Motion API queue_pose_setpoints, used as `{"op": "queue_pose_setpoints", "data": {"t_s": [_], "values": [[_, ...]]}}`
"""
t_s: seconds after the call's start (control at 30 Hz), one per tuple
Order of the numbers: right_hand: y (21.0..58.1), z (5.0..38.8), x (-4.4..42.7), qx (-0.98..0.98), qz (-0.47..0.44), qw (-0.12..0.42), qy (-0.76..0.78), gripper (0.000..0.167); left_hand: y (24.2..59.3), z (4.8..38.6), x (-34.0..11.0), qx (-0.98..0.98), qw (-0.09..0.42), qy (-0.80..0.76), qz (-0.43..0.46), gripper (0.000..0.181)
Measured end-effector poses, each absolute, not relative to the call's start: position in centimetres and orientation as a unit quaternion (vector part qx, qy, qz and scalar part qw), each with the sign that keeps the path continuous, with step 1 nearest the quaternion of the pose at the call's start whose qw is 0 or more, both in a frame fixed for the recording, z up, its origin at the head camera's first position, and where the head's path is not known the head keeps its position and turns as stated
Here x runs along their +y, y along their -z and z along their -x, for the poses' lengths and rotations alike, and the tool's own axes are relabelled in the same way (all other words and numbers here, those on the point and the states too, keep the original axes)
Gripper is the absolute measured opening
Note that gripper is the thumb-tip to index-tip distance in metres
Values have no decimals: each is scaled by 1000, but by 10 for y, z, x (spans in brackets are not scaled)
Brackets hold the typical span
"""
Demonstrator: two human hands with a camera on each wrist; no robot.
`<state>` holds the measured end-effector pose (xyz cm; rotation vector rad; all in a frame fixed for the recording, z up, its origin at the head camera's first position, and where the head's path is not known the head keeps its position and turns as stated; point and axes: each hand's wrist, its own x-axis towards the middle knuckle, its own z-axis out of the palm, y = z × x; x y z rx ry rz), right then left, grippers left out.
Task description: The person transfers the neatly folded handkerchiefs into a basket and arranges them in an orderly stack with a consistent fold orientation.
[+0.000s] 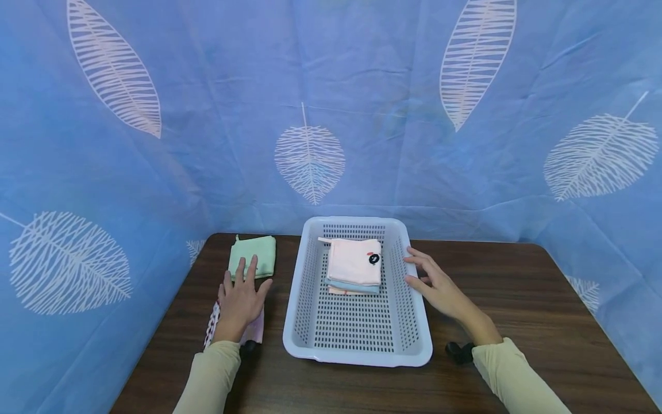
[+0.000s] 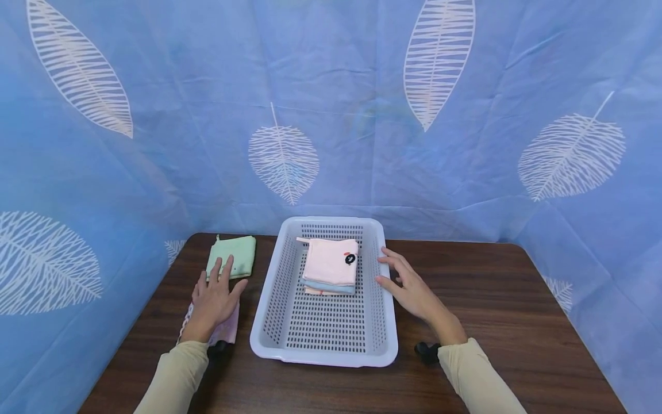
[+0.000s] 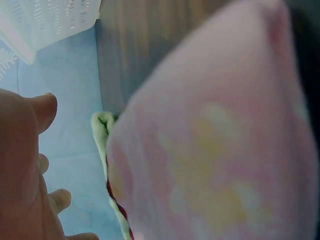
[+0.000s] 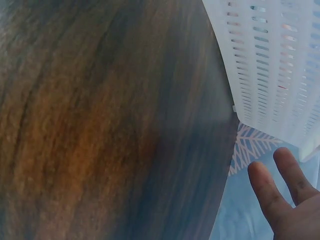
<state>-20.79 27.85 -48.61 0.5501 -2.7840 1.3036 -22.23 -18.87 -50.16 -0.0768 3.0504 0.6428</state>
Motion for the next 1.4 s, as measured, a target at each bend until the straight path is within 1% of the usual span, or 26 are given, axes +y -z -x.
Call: {"op": "queue_pose_setpoints", "data": {"t_s": [0.17, 0.43, 0.77, 1.4], "values": [[485, 207, 278, -891, -177, 7, -417, 51, 503, 219, -192, 977, 11, -210, 34, 76], [483, 207, 279, -892, -179, 4, -416, 50, 501, 211, -198, 976, 36, -203, 65, 78], [484, 208, 278, -895, -182, 5, -408, 51, 499, 206, -205, 972, 56, -215, 78, 82], [485, 207, 279, -895, -180, 3, -407, 49, 505, 194, -224, 970, 77, -205, 109, 84]]}}
